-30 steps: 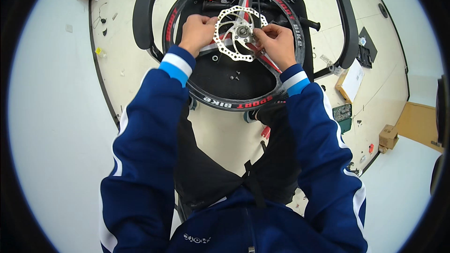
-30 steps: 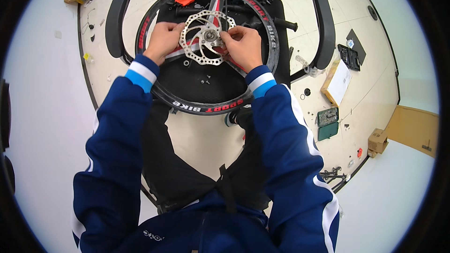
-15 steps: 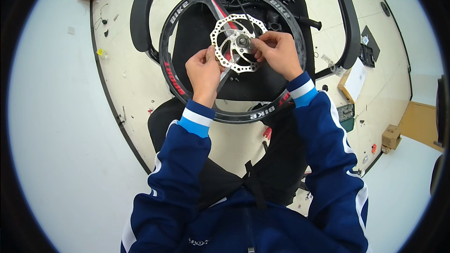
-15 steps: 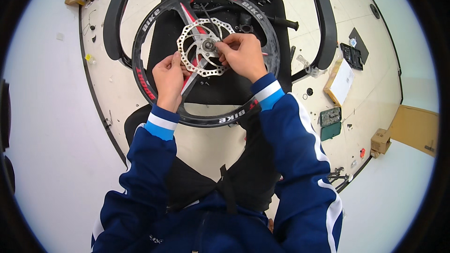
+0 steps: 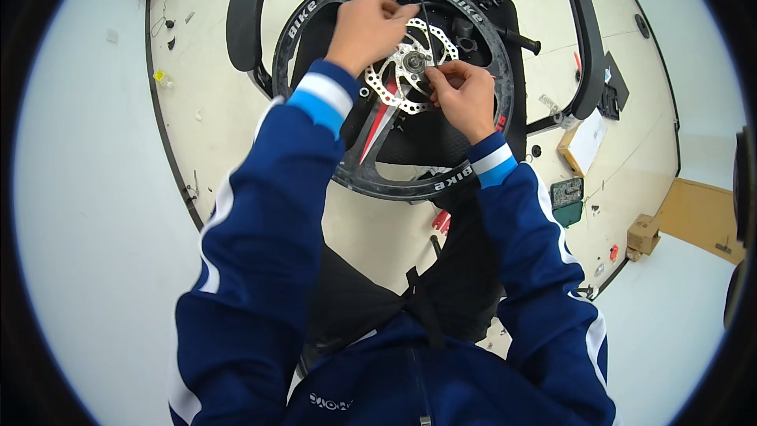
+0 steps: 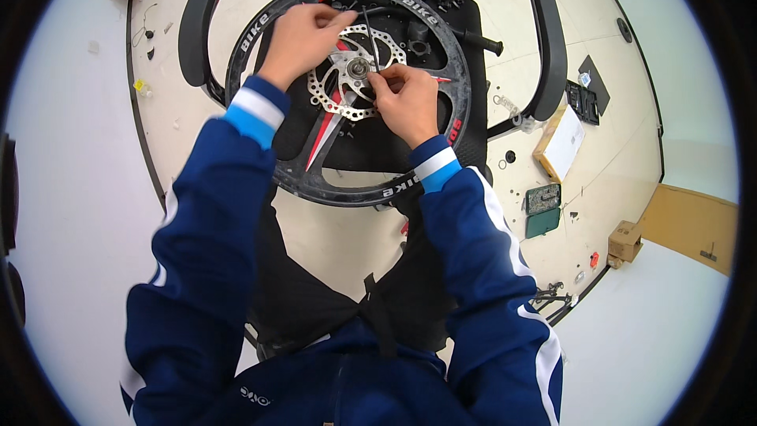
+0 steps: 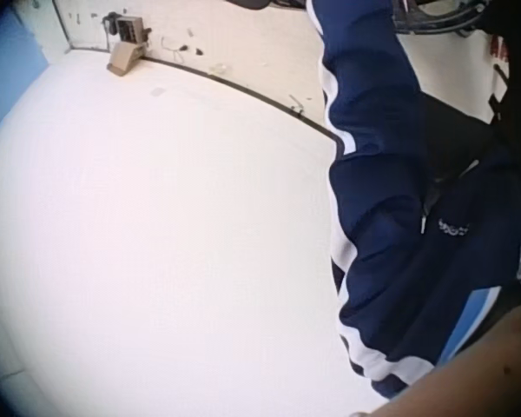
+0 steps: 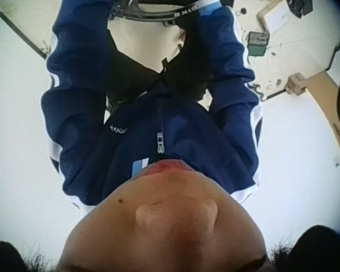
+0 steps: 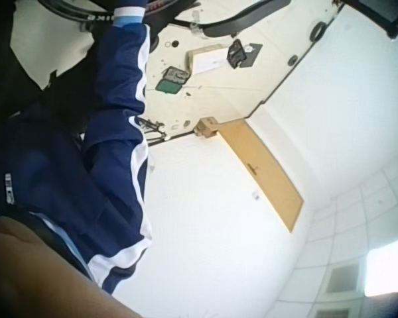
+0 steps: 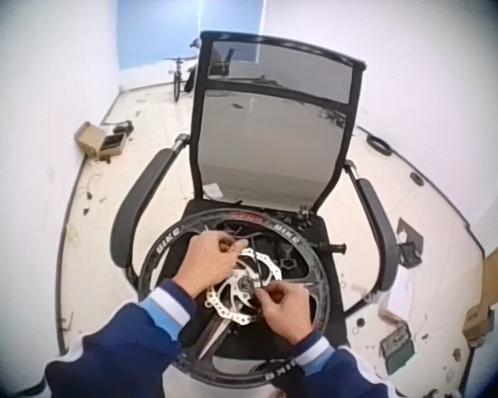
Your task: The person assembles a bicycle wheel by attaching a disc brake rotor to the hub using an Allen key. They insert and tighten multiple bolts around the rotor, then flip the wheel to continue tightening from the opposite side.
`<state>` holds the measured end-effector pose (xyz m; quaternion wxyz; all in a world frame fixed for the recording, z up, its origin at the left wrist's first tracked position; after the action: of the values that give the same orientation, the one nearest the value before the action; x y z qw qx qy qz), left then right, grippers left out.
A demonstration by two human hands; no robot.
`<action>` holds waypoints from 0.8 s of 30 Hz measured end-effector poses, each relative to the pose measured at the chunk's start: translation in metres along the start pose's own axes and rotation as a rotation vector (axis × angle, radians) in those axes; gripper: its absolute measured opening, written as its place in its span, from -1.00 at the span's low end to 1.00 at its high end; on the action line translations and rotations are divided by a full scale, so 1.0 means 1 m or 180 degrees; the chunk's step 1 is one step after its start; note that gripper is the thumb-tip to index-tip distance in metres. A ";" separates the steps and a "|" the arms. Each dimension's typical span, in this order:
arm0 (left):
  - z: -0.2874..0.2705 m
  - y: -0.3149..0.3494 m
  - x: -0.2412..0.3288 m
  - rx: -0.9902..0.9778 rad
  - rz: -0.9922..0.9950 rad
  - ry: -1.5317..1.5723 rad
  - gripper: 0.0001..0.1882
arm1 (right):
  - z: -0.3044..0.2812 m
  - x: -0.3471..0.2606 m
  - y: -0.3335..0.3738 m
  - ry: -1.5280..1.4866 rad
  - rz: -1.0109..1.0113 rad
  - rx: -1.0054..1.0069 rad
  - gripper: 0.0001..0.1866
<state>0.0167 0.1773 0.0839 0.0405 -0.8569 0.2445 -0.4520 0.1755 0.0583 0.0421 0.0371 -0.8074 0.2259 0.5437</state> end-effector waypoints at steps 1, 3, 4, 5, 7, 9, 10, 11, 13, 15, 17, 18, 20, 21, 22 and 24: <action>0.014 -0.010 0.001 -0.0241 0.0017 0.0055 -0.48 | -0.001 0.002 -0.001 0.0088 -0.0089 0.0149 -0.80; 0.032 -0.025 0.001 -0.0501 0.0145 -0.0095 -0.51 | -0.002 0.000 0.000 0.0180 -0.0180 0.0303 -0.80; 0.040 -0.030 -0.001 -0.0646 0.0210 -0.0054 -0.54 | 0.000 -0.005 0.002 0.0183 -0.0181 0.0307 -0.80; 0.048 -0.034 -0.002 -0.0792 0.0274 -0.0014 -0.56 | 0.002 -0.008 0.004 0.0185 -0.0182 0.0312 -0.80; 0.054 -0.038 -0.004 -0.0838 0.0288 0.0046 -0.60 | 0.003 -0.012 0.006 0.0393 -0.0321 0.0438 -0.78; 0.060 -0.042 -0.004 -0.1034 0.0215 0.0123 -0.59 | 0.005 -0.017 0.011 0.0587 -0.0456 0.0643 -0.78; 0.061 -0.043 0.003 -0.1100 0.0253 0.0055 -0.60 | 0.005 -0.011 0.010 0.0553 -0.0451 0.0713 -0.76; 0.066 -0.045 0.008 -0.1101 0.0383 0.0049 -0.61 | 0.003 -0.001 0.006 0.0348 -0.0285 0.0674 -0.76; 0.070 -0.053 0.012 -0.1083 0.0620 -0.0010 -0.61 | 0.003 0.012 0.000 -0.0098 0.0027 0.0556 -0.75; 0.076 -0.056 0.017 -0.1104 0.0551 0.0105 -0.62 | 0.002 0.018 -0.002 -0.0172 0.0173 0.0476 -0.75; 0.077 -0.057 0.025 -0.1116 0.0612 0.0085 -0.64 | 0.002 0.016 -0.002 -0.0086 0.0118 0.0478 -0.75; 0.078 -0.058 0.021 -0.1081 0.0612 0.0070 -0.64 | 0.003 0.012 -0.002 -0.0073 0.0134 0.0452 -0.75; 0.078 -0.060 0.012 -0.1007 0.0611 0.0038 -0.65 | 0.007 0.013 -0.005 0.0058 0.0090 0.0440 -0.75; 0.077 -0.059 0.012 -0.1023 0.0568 0.0008 -0.64 | 0.006 0.011 -0.006 0.0136 0.0076 0.0441 -0.75; 0.076 -0.060 0.011 -0.1038 0.0524 -0.0023 -0.64 | 0.005 0.012 -0.006 0.0123 0.0147 0.0427 -0.75; 0.074 -0.060 0.006 -0.0986 0.0378 -0.0074 -0.63 | 0.002 0.008 -0.005 0.0097 0.0286 0.0389 -0.75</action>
<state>0.1014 0.2160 0.0616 -0.0626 -0.8422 0.3609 -0.3957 0.1776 0.0607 0.0333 0.0585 -0.8009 0.2952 0.5177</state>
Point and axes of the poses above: each hand's wrist, its own y-axis away from the middle knuckle, its own z-axis out of the palm, x = y × z, the point moved 8 cm from there along -y, towards the middle knuckle, and after that the axes turned 12 degrees about z, right-handed, at the moved point
